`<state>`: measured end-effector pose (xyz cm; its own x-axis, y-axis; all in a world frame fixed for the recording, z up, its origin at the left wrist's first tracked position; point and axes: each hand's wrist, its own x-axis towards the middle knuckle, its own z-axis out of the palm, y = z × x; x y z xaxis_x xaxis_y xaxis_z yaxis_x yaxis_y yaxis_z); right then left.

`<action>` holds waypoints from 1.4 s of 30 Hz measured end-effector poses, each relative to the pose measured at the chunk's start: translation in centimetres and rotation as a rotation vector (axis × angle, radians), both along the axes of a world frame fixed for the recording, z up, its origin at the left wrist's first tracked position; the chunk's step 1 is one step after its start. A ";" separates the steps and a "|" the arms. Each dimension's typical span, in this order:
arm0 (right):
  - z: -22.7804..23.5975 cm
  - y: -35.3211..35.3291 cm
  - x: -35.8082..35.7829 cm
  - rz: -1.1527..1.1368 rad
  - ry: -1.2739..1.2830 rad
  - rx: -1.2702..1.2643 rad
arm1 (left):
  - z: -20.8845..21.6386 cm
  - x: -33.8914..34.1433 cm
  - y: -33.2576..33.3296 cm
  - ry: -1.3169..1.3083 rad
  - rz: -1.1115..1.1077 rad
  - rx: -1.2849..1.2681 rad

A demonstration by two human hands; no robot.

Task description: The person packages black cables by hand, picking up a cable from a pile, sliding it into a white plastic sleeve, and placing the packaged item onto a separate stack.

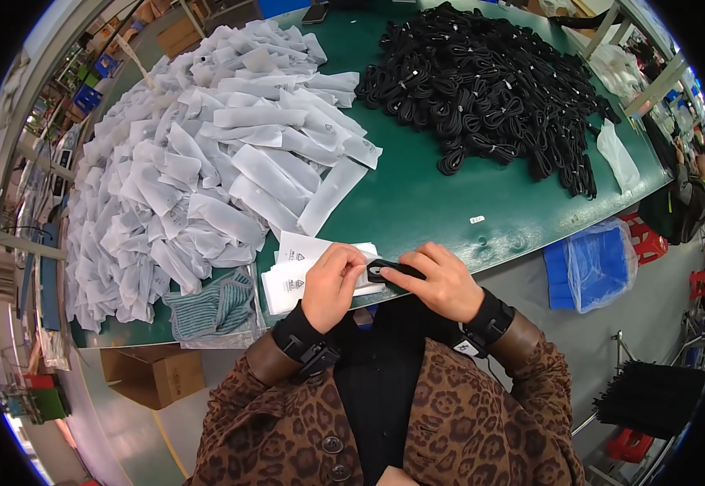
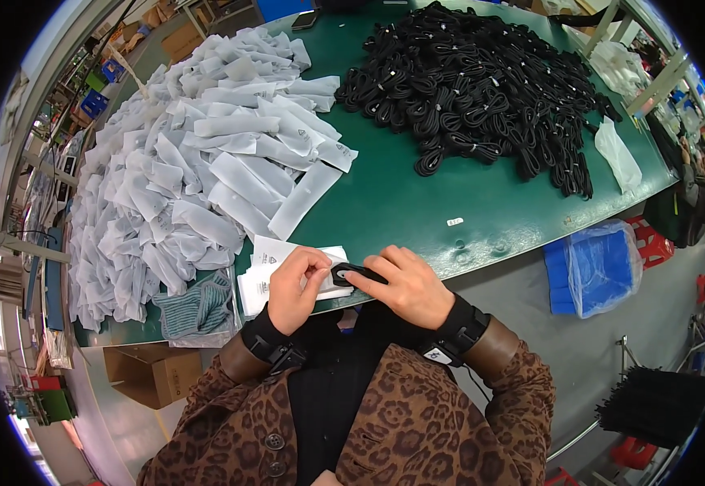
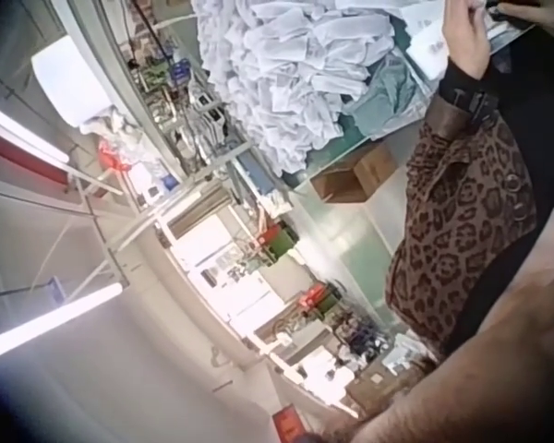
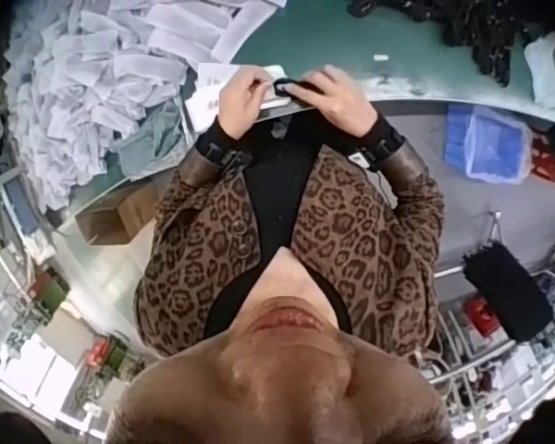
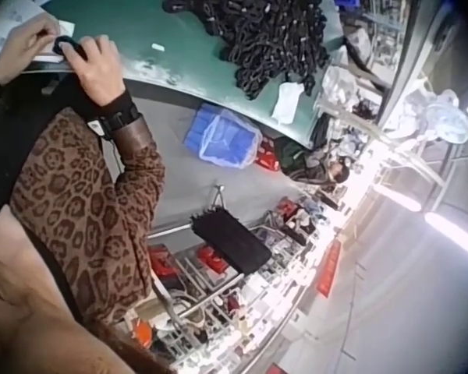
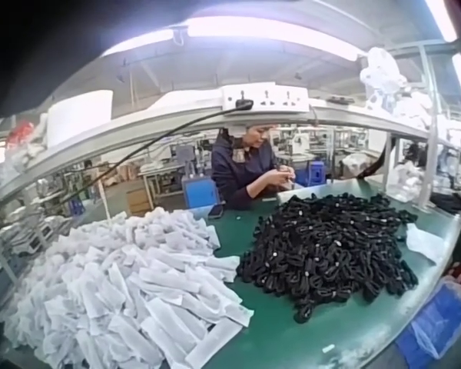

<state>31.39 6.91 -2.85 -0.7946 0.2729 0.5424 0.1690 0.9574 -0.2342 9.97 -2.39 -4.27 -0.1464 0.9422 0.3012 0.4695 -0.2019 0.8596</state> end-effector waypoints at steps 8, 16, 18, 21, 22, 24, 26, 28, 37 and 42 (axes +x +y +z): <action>-1.4 -1.9 -0.4 -0.183 -0.091 -0.529 | 1.8 0.5 -0.3 0.335 -0.206 0.200; 0.6 0.1 -1.2 0.191 0.174 -0.397 | 4.3 -0.4 1.3 0.049 -0.112 -0.096; 0.9 0.3 -1.5 0.190 0.233 -0.457 | 4.6 -0.7 1.8 0.016 -0.139 -0.102; 1.5 0.4 -2.0 0.187 0.344 -0.573 | 5.3 -1.2 2.6 -0.059 -0.190 -0.108; 1.8 0.4 -2.2 0.136 0.409 -0.598 | 5.7 -1.6 2.9 -0.207 -0.197 -0.132; 2.4 0.9 -2.4 0.037 0.535 -0.642 | 6.8 -2.7 3.7 -0.507 -0.204 -0.173; 3.1 3.6 -1.7 -0.128 0.367 -0.320 | 8.6 -6.5 5.3 -0.849 -0.125 -0.159; 2.6 7.3 -1.0 -0.296 0.296 -0.210 | 11.4 -8.6 6.8 -0.698 -0.051 0.025; -2.0 17.7 3.0 -0.588 -0.142 0.219 | 12.2 -9.7 10.3 -0.436 -0.057 0.003; -1.1 16.0 3.5 -0.561 -0.287 0.158 | 9.5 -14.9 12.1 -0.689 -0.023 0.123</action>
